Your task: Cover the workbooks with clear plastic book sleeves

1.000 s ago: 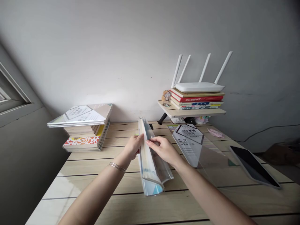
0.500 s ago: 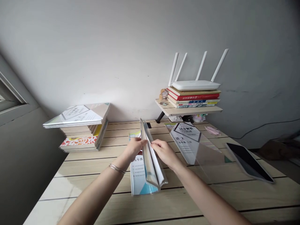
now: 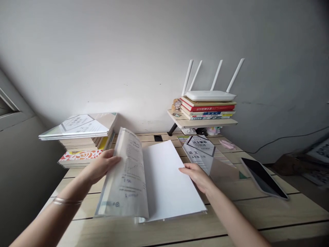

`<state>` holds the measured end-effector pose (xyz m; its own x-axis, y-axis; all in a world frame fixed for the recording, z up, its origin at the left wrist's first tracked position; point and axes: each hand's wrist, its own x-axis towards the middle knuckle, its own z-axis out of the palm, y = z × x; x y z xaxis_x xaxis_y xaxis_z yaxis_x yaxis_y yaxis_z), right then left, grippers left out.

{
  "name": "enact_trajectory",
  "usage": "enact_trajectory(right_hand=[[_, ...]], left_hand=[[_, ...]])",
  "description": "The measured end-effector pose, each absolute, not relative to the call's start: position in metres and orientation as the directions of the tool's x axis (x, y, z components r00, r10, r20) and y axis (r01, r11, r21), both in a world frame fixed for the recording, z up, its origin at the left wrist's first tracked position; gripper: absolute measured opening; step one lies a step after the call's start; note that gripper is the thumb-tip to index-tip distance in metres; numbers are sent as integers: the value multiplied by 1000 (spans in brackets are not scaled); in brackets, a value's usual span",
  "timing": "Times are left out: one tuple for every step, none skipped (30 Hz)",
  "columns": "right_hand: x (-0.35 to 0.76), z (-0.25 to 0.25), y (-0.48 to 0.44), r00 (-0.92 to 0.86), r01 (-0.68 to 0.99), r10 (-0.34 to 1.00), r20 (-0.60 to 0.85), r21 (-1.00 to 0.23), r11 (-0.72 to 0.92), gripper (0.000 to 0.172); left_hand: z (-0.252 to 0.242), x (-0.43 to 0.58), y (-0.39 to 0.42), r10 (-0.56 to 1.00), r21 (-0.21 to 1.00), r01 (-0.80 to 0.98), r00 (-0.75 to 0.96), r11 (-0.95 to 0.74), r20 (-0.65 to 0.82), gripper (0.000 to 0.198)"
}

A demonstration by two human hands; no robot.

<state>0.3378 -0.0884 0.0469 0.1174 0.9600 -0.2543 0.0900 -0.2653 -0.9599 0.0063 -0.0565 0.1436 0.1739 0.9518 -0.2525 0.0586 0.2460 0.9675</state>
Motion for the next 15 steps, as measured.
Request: enact_trajectory(right_hand=[[344,40,-90,112,78,952,-284,-953,-294,20],[350,33,-91,110,79,945,-308,-945,-317,20],[355,26,-92,109,93,939,-325,-938,-335,20],[359,21,-93,109,115,935,-338,-930,-349,20],[363,16,-94,111,144,931,-347,-921,-361,21],[365,12,-95,112,177,927,-357,-911,-372,22],[368,9,-96,114,209,923,-367,-900,-383,23],[369,8,-97,115,239,920,-374,-889,-391,24],[370,7,-99,119,266,918,-378,-879,-396,25],[370,7,-100,121,287,918,-377,-872,-396,27],[370,8,-101,121,305,920,-373,-868,-392,28],[369,9,-102,119,318,923,-366,-867,-384,29],[368,10,-103,118,330,927,-356,-866,-375,29],[367,12,-104,116,341,931,-346,-866,-365,30],[366,13,-104,116,353,934,-337,-865,-356,30]], left_hand=[[143,-7,-62,944,963,39,193,266,-269,21],[141,-20,-68,928,955,42,227,294,-296,25],[139,-31,-75,916,946,54,240,318,-322,27],[135,-41,-81,907,938,73,241,339,-346,28],[131,-50,-86,900,930,94,234,356,-368,30],[126,-58,-91,895,921,112,217,373,-389,30],[120,-66,-95,891,912,130,199,388,-407,32],[114,-72,-97,888,904,147,180,402,-424,34],[107,-78,-99,885,896,167,160,413,-437,37],[99,-83,-99,886,888,191,130,418,-445,39],[91,-86,-99,893,883,220,90,415,-442,41],[82,-88,-98,904,879,256,45,402,-426,41],[74,-89,-97,918,874,304,-5,379,-396,40],[66,-89,-96,935,862,371,-60,346,-350,38],[59,-88,-95,949,831,461,-106,313,-298,37]])
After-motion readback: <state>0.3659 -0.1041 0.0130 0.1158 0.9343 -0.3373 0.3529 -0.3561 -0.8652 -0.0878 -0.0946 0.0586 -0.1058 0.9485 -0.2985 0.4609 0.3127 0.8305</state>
